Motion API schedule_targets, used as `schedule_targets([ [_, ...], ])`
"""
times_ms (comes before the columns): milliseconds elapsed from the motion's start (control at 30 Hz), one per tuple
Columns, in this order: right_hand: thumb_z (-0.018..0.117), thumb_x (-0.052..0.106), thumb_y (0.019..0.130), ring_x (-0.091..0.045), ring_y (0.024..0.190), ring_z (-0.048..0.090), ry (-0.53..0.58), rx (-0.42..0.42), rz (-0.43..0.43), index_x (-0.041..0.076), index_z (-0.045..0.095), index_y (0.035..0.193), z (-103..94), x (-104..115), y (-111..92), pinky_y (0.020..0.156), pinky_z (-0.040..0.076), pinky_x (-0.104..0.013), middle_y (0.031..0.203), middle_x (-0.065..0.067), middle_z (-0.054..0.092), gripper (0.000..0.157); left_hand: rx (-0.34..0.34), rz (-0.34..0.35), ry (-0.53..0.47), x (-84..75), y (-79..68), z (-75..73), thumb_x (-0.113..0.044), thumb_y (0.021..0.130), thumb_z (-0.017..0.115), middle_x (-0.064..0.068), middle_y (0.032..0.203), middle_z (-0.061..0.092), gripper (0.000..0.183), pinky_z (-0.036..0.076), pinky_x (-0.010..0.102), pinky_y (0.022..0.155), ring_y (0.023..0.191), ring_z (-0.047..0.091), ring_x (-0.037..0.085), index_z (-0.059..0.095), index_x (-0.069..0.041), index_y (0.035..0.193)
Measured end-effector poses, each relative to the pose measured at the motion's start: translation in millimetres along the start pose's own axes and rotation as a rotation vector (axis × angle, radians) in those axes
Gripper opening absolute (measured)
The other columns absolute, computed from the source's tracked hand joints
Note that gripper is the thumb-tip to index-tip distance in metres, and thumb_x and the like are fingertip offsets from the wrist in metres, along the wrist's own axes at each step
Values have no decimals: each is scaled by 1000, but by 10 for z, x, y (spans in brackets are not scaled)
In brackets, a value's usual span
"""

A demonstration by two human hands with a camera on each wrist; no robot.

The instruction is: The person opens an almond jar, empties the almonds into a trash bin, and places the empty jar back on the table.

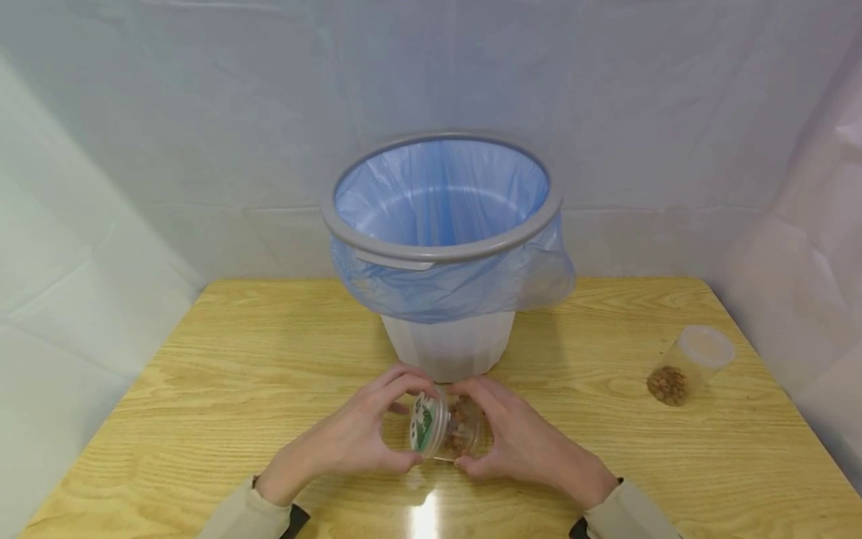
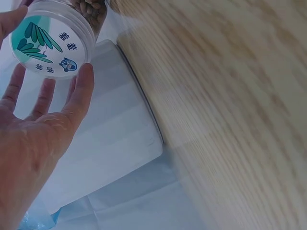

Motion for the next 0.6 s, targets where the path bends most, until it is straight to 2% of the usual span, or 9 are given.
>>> schedule_targets([
  [233, 90, 31, 76, -13, 117, 62, -11, -4, -11, 23, 49, 141, 3, -9, 0, 89, 57, -30, 134, 5, 59, 78, -8, -6, -86, 3, 7, 25, -15, 70, 87, -11, 136, 48, 76, 55, 27, 99, 121, 56, 11, 53, -34, 135],
  [600, 90, 31, 75, -14, 117, 62, -2, -5, 1, 21, 50, 141, 0, -8, -3, 91, 57, -31, 134, 5, 60, 77, 0, -77, -167, 8, 18, 39, -9, 71, 87, -7, 137, 47, 78, 56, 24, 97, 126, 56, 20, 52, -33, 136],
])
Point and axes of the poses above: each hand's wrist, its own y-axis towards the middle knuckle, its own z-axis out of the palm, x = y × z, the point moved 3 cm from there along y, towards the middle knuckle
